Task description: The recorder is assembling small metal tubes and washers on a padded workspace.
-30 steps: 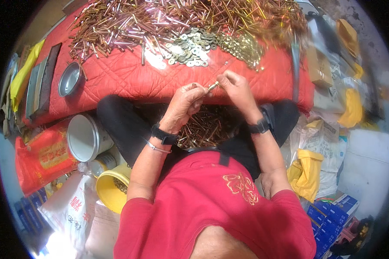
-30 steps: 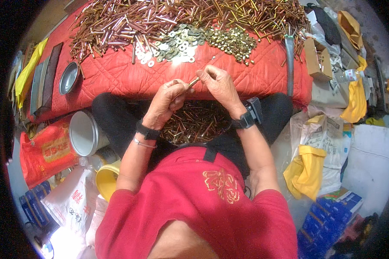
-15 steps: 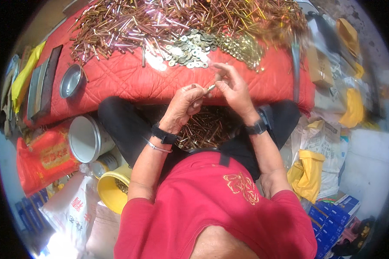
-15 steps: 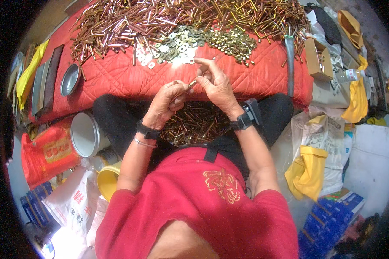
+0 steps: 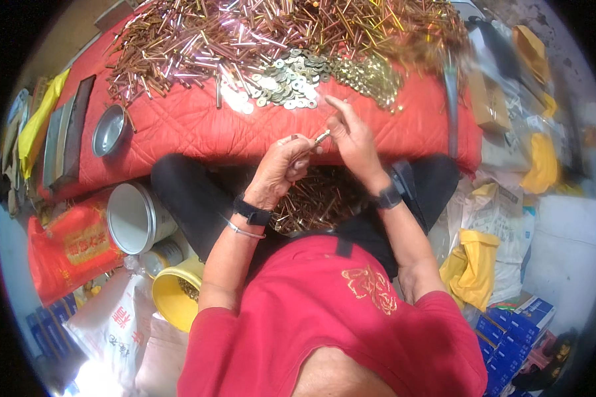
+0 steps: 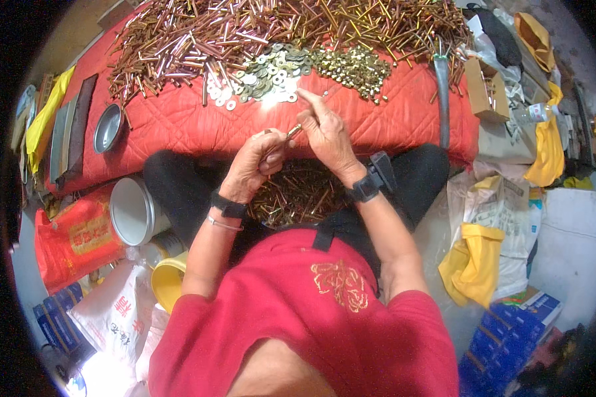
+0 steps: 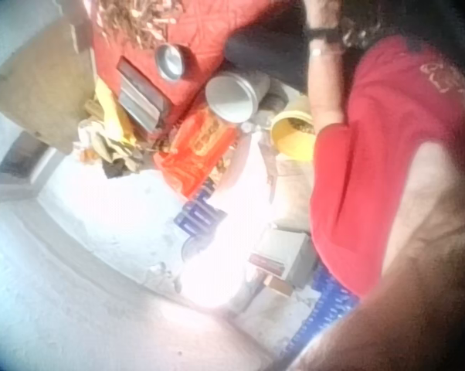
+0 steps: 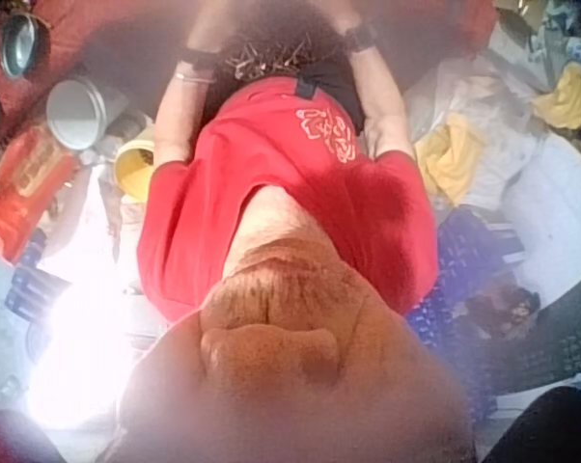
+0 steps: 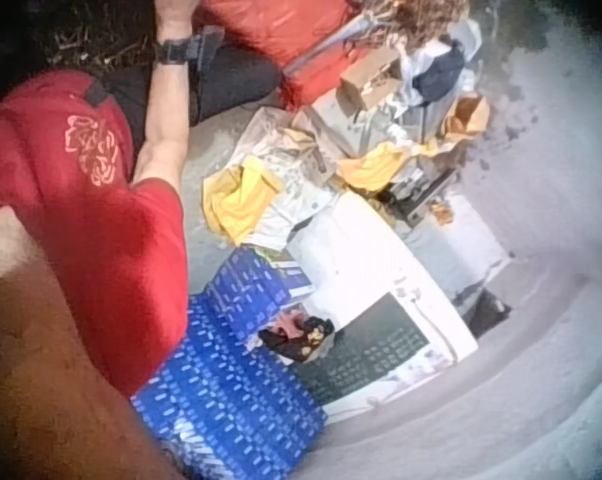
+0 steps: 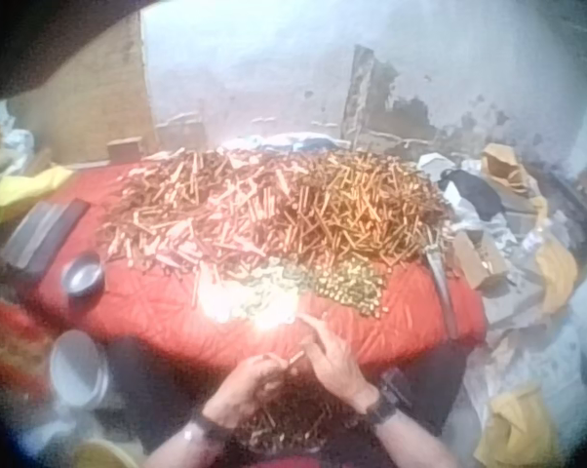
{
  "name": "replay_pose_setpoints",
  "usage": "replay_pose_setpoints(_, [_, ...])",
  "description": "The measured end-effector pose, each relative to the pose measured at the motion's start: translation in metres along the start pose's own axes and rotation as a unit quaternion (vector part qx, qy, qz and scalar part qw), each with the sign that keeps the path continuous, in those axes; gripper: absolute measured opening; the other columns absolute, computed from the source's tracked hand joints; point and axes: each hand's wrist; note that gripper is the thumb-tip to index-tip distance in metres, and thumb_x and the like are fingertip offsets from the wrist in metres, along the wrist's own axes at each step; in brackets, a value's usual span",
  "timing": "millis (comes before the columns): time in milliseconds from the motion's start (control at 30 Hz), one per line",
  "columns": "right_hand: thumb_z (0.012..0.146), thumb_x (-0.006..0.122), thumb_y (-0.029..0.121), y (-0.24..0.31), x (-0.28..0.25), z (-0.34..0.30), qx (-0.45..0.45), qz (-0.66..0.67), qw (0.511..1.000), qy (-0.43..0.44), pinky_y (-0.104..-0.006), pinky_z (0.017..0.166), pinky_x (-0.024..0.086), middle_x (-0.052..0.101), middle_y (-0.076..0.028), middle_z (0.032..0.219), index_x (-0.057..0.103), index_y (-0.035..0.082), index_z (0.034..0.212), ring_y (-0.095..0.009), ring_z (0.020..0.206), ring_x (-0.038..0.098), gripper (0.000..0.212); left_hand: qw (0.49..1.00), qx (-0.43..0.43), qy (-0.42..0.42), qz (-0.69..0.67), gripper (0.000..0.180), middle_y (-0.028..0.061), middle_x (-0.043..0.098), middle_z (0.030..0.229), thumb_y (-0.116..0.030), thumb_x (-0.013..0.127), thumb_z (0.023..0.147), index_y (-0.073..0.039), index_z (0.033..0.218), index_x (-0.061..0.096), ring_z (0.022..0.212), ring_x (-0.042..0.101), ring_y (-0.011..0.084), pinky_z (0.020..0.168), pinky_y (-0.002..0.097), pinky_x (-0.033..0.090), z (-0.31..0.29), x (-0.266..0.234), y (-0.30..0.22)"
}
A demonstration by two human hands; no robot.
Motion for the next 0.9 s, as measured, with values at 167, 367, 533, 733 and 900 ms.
replay_pose_setpoints(167, [0.089, 0.06, 0.013, -0.004, -0.002, 0.001, 0.08, -0.019, 0.995, 0.061, -0.0368, 0.061, 0.046, 0.056, -0.009, 0.066, 0.057, 0.008, 0.118, -0.023, 0.064, 0.06, 0.03, 0.999, -0.002, -0.017, 0.043, 0.021, -0.0074, 0.037, 0.053, -0.022, 0.057, 0.089, -0.002, 0.087, 0.061, 0.04, 0.027, 0.0027, 0.038, 0.0197, 0.019, 0.001, 0.001, 0.003])
replay_pose_setpoints(367, [0.089, 0.06, 0.014, -0.007, 0.004, 0.005, -0.062, -0.007, 0.998, 0.01, -0.0296, 0.065, 0.047, 0.055, -0.009, 0.07, 0.058, 0.006, 0.114, -0.019, 0.067, 0.058, 0.027, 0.998, -0.01, -0.025, 0.05, 0.02, -0.008, 0.036, 0.053, -0.024, 0.057, 0.089, -0.004, 0.086, 0.062, 0.04, 0.027, 0.0029, 0.038, 0.0204, 0.018, 0.001, -0.007, 0.0])
replay_pose_setpoints(533, [0.091, 0.056, 0.013, -0.011, -0.016, 0.017, 0.126, 0.006, 0.987, 0.103, -0.0301, 0.067, 0.048, 0.065, -0.01, 0.083, 0.061, 0.005, 0.108, -0.019, 0.073, 0.062, 0.019, 0.928, 0.136, -0.07, 0.341, 0.019, -0.0007, 0.043, 0.067, -0.023, 0.06, 0.088, -0.005, 0.085, 0.065, 0.059, 0.042, 0.0092, 0.054, 0.0229, 0.033, -0.009, 0.008, -0.006])
replay_pose_setpoints(733, [0.086, 0.056, 0.007, -0.06, -0.04, 0.087, -0.139, -0.269, 0.951, -0.07, -0.0402, 0.064, 0.05, 0.058, -0.014, 0.08, 0.064, 0.008, 0.094, -0.033, 0.074, 0.06, 0.012, 0.765, 0.341, -0.138, 0.528, 0.011, 0.0097, 0.048, 0.081, -0.013, 0.063, 0.084, -0.004, 0.09, 0.065, 0.076, 0.052, 0.0223, 0.067, 0.0333, 0.043, 0.02, -0.002, -0.022])
replay_pose_setpoints(900, [0.077, 0.058, 0.01, -0.106, -0.049, 0.152, -0.187, -0.511, 0.838, -0.044, -0.0395, 0.06, 0.051, 0.054, -0.008, 0.083, 0.064, 0.017, 0.081, -0.027, 0.076, 0.06, 0.01, 0.586, 0.446, -0.187, 0.65, 0.023, 0.0163, 0.056, 0.111, 0.0, 0.058, 0.078, -0.006, 0.099, 0.066, 0.1, 0.054, 0.0319, 0.084, 0.0412, 0.044, 0.081, -0.003, -0.039])
Point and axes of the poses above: each hand's wrist, its own z-axis towards the middle knuckle, its own x-axis out of the palm, y = z × x
